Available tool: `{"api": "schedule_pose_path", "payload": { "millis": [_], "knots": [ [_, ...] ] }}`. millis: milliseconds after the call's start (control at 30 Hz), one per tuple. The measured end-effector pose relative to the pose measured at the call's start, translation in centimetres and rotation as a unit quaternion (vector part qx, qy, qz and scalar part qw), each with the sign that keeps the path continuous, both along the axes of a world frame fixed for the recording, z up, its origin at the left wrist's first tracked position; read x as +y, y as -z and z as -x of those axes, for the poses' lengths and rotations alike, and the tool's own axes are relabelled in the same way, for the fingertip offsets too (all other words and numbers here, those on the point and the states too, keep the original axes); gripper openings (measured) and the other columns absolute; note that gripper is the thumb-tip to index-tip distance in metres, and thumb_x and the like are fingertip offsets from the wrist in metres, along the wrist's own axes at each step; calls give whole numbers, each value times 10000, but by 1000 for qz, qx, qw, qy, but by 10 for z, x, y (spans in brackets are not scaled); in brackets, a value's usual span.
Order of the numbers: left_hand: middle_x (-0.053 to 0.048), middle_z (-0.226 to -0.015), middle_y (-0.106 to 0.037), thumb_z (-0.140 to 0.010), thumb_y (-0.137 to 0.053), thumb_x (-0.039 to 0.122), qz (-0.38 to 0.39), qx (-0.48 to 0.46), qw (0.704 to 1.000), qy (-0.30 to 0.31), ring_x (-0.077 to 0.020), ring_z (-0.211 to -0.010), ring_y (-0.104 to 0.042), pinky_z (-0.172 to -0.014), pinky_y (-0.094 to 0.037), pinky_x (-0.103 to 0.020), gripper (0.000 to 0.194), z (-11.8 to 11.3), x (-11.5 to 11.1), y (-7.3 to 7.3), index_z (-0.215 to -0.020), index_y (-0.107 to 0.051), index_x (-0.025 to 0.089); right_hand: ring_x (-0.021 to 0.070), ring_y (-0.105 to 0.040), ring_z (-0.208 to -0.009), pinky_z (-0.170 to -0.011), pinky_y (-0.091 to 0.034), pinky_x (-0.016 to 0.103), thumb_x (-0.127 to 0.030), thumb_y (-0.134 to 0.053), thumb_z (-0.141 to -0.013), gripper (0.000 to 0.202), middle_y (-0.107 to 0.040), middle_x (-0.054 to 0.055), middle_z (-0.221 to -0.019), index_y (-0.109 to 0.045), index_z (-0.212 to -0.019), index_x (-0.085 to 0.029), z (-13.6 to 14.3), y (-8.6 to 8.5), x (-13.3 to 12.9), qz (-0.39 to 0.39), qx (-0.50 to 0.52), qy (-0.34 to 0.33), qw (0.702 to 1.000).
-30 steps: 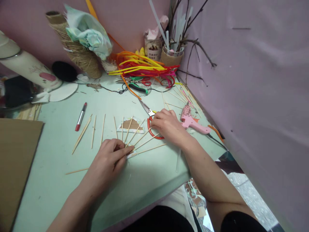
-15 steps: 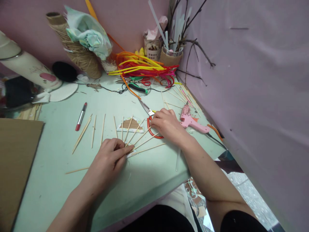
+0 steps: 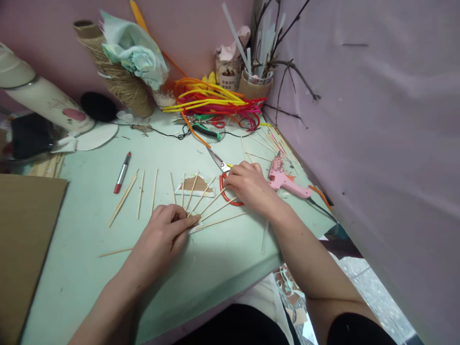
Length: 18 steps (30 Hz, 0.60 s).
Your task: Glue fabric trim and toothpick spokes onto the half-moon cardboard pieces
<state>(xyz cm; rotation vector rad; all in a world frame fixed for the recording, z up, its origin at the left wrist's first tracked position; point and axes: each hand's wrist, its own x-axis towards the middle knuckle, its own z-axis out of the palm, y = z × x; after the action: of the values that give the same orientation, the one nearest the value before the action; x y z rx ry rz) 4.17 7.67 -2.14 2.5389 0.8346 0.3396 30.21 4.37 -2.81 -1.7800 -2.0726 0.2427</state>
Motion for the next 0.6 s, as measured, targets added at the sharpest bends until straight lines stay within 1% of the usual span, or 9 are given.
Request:
{"api": "schedule_pose_path", "payload": {
  "millis": [133,233,300,367,433,600],
  "knots": [
    [-74,-917,-558,-921,-448,66,8,-24,1000,-16,-211,-886,-466,-763,-474,-359,344,0,0,-2,-1120,-705,176,225,-548,-939,-832,-342,387,-239,-519,-968,164,-684,61,-960,-681,-982,-222,-7,-3,-3,-29,22,21,999],
    [-74,-945,-583,-922,-427,72,14,-59,997,-49,-208,-912,-498,-779,-476,-354,330,2,2,-5,-1106,-684,165,228,-551,-918,-816,-360,387,-227,-484,-974,187,-686,69,-946,-670,-978,-208,-10,-5,-5,-63,37,40,997],
    [-68,-949,-595,-911,-410,64,17,-76,994,-75,-206,-922,-514,-782,-477,-350,331,3,3,-6,-1076,-677,173,227,-553,-919,-816,-359,390,-201,-469,-972,201,-687,69,-947,-670,-977,-206,-9,-6,-6,-80,42,38,995],
    [-63,-945,-606,-909,-399,70,18,-85,991,-97,-206,-923,-526,-781,-481,-351,327,4,4,-7,-1046,-673,183,219,-555,-923,-822,-352,392,-161,-464,-960,216,-690,63,-956,-674,-977,-210,-5,-7,-7,-94,46,20,994],
    [-60,-943,-614,-908,-391,74,20,-87,990,-109,-206,-920,-537,-780,-485,-355,325,5,5,-7,-1011,-676,191,213,-553,-931,-832,-339,394,-123,-467,-941,237,-696,52,-963,-682,-964,-220,1,-9,-8,-97,48,-16,994],
    [-50,-916,-611,-860,-422,34,37,-83,990,-106,-204,-910,-541,-775,-487,-351,348,6,6,-7,-899,-721,209,220,-516,-982,-854,-312,405,-99,-456,-929,286,-707,46,-997,-699,-989,-238,21,-12,-12,-54,38,-128,990]
  ]
}}
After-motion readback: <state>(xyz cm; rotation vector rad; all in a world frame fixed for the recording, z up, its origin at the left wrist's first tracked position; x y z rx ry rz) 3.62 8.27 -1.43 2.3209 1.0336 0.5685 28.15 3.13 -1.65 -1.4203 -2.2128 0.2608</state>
